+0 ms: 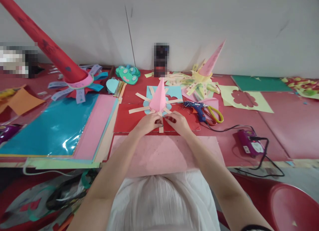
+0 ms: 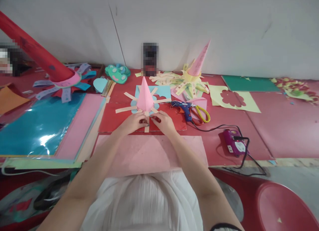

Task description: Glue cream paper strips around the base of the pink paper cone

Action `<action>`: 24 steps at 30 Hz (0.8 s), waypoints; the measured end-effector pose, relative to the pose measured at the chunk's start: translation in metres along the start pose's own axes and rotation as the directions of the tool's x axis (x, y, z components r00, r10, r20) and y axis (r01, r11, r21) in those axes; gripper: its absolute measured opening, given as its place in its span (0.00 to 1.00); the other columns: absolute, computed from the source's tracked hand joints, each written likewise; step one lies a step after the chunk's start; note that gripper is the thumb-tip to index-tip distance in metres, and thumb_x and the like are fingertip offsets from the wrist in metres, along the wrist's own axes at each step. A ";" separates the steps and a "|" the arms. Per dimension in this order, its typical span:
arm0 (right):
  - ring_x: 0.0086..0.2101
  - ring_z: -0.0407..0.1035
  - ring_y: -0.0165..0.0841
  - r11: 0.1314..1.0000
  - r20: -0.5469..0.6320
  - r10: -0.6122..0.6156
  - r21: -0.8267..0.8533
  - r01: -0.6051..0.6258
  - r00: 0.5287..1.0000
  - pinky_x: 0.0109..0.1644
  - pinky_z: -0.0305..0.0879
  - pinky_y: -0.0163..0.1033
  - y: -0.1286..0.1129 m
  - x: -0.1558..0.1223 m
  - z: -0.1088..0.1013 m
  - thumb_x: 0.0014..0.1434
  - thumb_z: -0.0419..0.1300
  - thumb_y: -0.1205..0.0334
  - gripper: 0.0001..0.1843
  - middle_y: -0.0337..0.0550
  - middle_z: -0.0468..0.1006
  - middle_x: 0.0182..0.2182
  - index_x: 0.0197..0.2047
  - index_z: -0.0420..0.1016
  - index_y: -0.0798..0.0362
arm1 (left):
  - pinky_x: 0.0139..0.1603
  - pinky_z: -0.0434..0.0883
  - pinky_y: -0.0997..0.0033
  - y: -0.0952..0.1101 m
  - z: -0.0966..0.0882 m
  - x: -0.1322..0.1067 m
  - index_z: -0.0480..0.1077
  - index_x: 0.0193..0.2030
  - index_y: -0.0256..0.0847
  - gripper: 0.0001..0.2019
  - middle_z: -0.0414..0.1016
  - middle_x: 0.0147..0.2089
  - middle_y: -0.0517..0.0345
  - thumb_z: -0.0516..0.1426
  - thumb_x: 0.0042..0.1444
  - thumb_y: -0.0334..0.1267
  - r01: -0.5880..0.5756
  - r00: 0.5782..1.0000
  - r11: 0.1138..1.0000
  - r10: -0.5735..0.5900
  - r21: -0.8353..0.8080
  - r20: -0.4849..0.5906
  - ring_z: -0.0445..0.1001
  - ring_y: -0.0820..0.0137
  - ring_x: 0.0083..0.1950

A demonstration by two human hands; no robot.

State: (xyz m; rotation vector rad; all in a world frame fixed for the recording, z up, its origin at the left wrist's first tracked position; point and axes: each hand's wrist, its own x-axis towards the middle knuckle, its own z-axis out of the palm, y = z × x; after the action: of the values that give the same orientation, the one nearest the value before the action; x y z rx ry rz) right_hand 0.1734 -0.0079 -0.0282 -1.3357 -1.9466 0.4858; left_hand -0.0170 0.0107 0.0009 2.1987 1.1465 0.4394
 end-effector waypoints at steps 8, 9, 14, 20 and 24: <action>0.30 0.67 0.30 1.000 0.044 -0.006 -0.011 0.006 0.999 0.36 0.66 0.35 0.001 0.001 -0.001 0.60 0.55 0.60 0.11 0.41 0.72 0.31 0.40 0.78 0.50 | 0.39 0.67 0.70 -0.006 -0.001 0.001 0.72 0.34 0.42 0.01 0.70 0.36 0.58 0.61 0.55 0.34 -0.029 0.989 0.998 0.035 0.048 -0.145 0.70 0.69 0.39; 0.30 0.67 0.30 1.000 0.040 -0.008 -0.011 0.009 0.999 0.36 0.66 0.35 0.001 0.001 -0.001 0.60 0.55 0.60 0.11 0.41 0.72 0.31 0.41 0.78 0.51 | 0.39 0.67 0.70 -0.007 -0.001 0.001 0.72 0.34 0.42 0.01 0.70 0.36 0.57 0.61 0.55 0.34 -0.027 0.986 0.998 0.037 0.065 -0.165 0.70 0.69 0.39; 0.32 0.67 0.30 0.989 0.039 -0.049 -0.140 0.054 0.998 0.38 0.65 0.35 0.000 -0.001 0.002 0.63 0.53 0.60 0.15 0.43 0.72 0.33 0.48 0.77 0.51 | 0.38 0.68 0.69 -0.011 0.000 0.002 0.72 0.38 0.40 0.05 0.70 0.37 0.56 0.62 0.54 0.36 -0.021 0.979 0.993 0.043 0.115 -0.197 0.69 0.69 0.37; 0.36 0.67 0.34 0.907 0.141 -0.070 -0.403 0.122 0.988 0.42 0.64 0.37 -0.004 0.001 0.008 0.67 0.48 0.58 0.19 0.46 0.73 0.35 0.56 0.72 0.47 | 0.40 0.68 0.68 -0.014 0.002 0.003 0.70 0.43 0.39 0.09 0.71 0.38 0.55 0.61 0.55 0.36 -0.019 0.978 0.981 0.059 0.194 -0.202 0.70 0.67 0.39; 0.38 0.67 0.35 0.880 0.169 -0.062 -0.455 0.134 0.984 0.42 0.64 0.39 -0.006 0.003 0.008 0.67 0.45 0.59 0.20 0.48 0.74 0.37 0.57 0.71 0.46 | 0.39 0.67 0.68 -0.013 0.002 0.003 0.70 0.42 0.39 0.09 0.71 0.39 0.54 0.62 0.55 0.37 -0.005 0.974 0.976 0.053 0.216 -0.221 0.70 0.67 0.40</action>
State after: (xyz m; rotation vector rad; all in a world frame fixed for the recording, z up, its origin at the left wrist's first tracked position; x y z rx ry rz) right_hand 0.1627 -0.0072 -0.0290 -1.5120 -2.3441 0.0625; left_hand -0.0223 0.0185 -0.0092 2.4009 1.3370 0.6170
